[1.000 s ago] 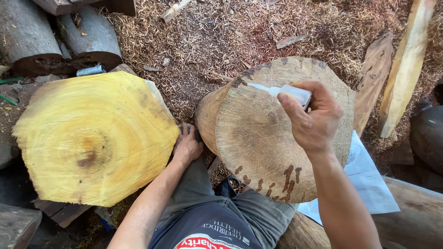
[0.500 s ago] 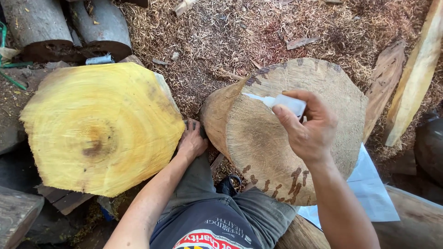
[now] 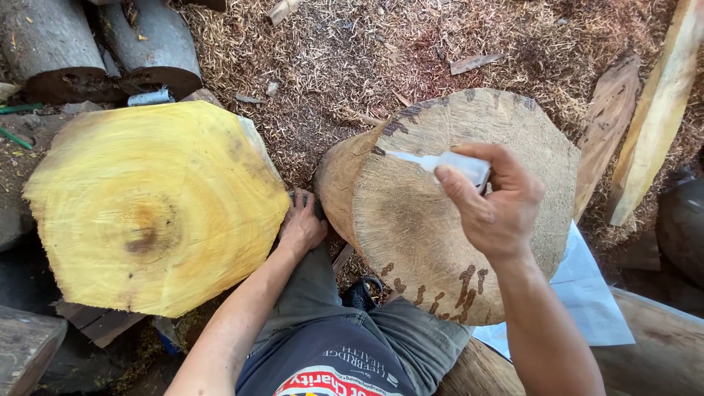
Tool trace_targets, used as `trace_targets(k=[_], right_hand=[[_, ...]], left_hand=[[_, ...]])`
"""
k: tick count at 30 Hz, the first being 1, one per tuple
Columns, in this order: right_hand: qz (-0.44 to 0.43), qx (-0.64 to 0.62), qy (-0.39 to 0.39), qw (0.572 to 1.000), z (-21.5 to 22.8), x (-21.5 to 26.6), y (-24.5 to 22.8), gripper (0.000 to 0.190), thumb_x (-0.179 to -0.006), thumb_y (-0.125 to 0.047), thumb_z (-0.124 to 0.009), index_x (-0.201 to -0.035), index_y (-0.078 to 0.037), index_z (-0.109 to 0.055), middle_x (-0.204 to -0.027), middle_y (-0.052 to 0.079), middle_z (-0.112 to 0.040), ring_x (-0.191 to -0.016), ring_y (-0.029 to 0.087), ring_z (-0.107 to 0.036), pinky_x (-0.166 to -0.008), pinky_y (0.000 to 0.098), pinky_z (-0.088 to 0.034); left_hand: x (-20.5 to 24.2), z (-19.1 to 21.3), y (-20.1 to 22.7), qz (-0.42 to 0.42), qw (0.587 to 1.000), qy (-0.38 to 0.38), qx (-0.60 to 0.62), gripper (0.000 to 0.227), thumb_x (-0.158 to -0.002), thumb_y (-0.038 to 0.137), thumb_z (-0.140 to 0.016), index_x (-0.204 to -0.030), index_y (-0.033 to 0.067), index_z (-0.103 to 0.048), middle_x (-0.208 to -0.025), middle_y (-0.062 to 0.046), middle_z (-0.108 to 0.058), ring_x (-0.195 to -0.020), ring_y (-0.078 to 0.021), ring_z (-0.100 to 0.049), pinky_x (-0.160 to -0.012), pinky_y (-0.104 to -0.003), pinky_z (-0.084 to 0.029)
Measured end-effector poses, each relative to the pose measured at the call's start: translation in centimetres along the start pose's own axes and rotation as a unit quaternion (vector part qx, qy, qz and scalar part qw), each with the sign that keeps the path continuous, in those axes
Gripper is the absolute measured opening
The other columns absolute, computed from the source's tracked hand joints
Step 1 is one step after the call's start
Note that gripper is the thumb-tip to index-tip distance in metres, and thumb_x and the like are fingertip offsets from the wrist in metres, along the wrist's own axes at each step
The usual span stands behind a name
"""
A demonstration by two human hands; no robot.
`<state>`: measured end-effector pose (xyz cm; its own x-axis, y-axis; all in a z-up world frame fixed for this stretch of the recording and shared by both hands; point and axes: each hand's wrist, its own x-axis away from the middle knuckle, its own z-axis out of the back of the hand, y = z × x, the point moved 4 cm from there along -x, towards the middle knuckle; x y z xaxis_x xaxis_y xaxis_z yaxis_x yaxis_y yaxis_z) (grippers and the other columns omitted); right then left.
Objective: Apply adhesive to wood pieces to join them or fill cracks during a woodworking project.
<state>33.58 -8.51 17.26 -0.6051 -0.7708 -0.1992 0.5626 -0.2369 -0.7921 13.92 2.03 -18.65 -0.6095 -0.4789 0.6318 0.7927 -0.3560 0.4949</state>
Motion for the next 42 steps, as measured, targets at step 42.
trace_targets(k=[42], right_hand=[[-0.038,0.028,-0.023,0.999,-0.5,1.1,-0.8,0.029,-0.095,-0.029,-0.08,-0.112,-0.007,-0.071,-0.091,0.005,-0.076,-0.079,0.01,-0.074,-0.061,0.0231,-0.062]], left_hand=[[0.6,0.9,0.6,-0.011,1.0,0.0,-0.016,0.093,-0.086,0.032,-0.072,-0.159,0.0065,-0.02,-0.168,-0.026,-0.008,-0.152,-0.0543,-0.011,-0.123,-0.058,-0.023]])
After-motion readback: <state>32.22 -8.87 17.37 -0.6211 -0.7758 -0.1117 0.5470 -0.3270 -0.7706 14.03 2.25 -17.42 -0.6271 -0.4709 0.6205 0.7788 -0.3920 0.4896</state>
